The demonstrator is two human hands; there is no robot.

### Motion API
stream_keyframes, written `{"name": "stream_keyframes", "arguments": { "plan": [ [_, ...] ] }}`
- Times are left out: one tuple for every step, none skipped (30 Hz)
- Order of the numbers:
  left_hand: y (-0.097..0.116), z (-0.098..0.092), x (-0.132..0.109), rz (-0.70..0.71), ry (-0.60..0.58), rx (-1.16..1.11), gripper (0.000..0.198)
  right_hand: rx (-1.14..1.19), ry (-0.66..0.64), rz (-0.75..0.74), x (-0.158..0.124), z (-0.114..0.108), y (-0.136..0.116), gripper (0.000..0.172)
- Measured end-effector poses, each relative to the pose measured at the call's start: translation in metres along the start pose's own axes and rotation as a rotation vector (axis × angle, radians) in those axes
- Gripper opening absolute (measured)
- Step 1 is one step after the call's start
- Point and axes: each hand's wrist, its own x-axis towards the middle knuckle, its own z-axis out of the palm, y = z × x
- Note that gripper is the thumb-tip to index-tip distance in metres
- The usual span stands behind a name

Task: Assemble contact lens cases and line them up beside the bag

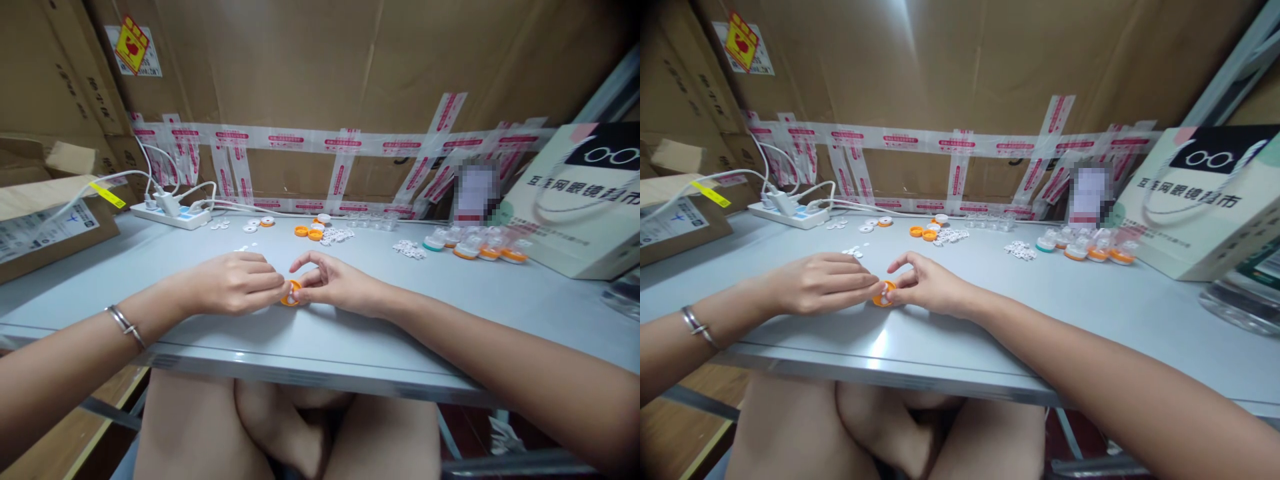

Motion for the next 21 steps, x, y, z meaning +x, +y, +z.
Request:
{"name": "stream_keyframes", "arguments": {
  "plan": [
    [0.000, 0.001, 0.000, 0.009, 0.016, 0.007, 0.035, -0.007, 0.000, -0.004, 0.000, 0.000, 0.000, 0.042],
    [-0.001, 0.001, 0.000, 0.020, 0.025, 0.028, 0.035, -0.016, -0.001, -0.008, 0.001, 0.000, 0.001, 0.042],
    [-0.001, 0.001, 0.001, 0.038, 0.026, 0.065, 0.035, -0.027, -0.001, -0.012, 0.001, 0.000, 0.001, 0.041],
    [-0.001, 0.001, 0.001, 0.061, 0.023, 0.117, 0.035, -0.037, -0.003, -0.015, 0.001, 0.000, 0.001, 0.041],
    [-0.002, 0.001, 0.001, 0.085, 0.016, 0.175, 0.036, -0.046, -0.005, -0.016, 0.001, 0.000, 0.000, 0.040],
    [-0.002, 0.000, 0.001, 0.106, 0.004, 0.229, 0.038, -0.053, -0.005, -0.016, 0.001, 0.000, 0.000, 0.040],
    [-0.002, 0.000, 0.001, 0.118, -0.010, 0.270, 0.039, -0.059, -0.006, -0.014, 0.000, 0.000, 0.000, 0.040],
    [-0.002, 0.000, 0.001, 0.121, -0.023, 0.292, 0.039, -0.061, -0.006, -0.013, 0.000, 0.000, -0.001, 0.040],
    [-0.002, 0.000, 0.001, 0.116, -0.035, 0.295, 0.040, -0.059, -0.007, -0.012, 0.000, 0.000, -0.001, 0.040],
    [-0.002, 0.000, 0.001, 0.107, -0.043, 0.286, 0.040, -0.053, -0.007, -0.011, 0.000, 0.000, -0.001, 0.040],
    [-0.001, 0.000, 0.001, 0.100, -0.048, 0.271, 0.041, -0.047, -0.007, -0.011, 0.000, 0.000, -0.001, 0.040],
    [-0.001, 0.001, 0.001, 0.090, -0.039, 0.257, 0.041, -0.041, -0.008, -0.011, -0.001, 0.000, -0.001, 0.040],
    [0.000, 0.002, 0.001, 0.075, -0.024, 0.245, 0.041, -0.040, -0.009, -0.012, -0.001, 0.000, -0.001, 0.040],
    [0.001, 0.003, 0.001, 0.056, -0.007, 0.233, 0.040, -0.043, -0.009, -0.013, -0.001, 0.000, -0.001, 0.040],
    [0.002, 0.004, 0.002, 0.034, 0.010, 0.216, 0.040, -0.051, -0.010, -0.015, -0.001, 0.000, -0.001, 0.040],
    [0.002, 0.005, 0.003, 0.012, 0.024, 0.192, 0.038, -0.058, -0.012, -0.019, -0.001, 0.000, -0.001, 0.040],
    [0.003, 0.005, 0.004, -0.006, 0.036, 0.159, 0.037, -0.061, -0.013, -0.021, -0.001, 0.001, -0.002, 0.040],
    [0.003, 0.005, 0.006, -0.020, 0.045, 0.115, 0.036, -0.058, -0.013, -0.020, -0.001, 0.001, -0.002, 0.040],
    [0.003, 0.005, 0.008, -0.032, 0.051, 0.062, 0.034, -0.050, -0.011, -0.016, -0.001, 0.002, -0.002, 0.040],
    [0.003, 0.005, 0.009, -0.045, 0.061, 0.006, 0.033, -0.039, -0.008, -0.011, -0.002, 0.002, -0.003, 0.040],
    [0.003, 0.004, 0.011, -0.057, 0.067, -0.050, 0.031, -0.027, -0.004, -0.004, -0.002, 0.003, -0.003, 0.039]
  ]
}}
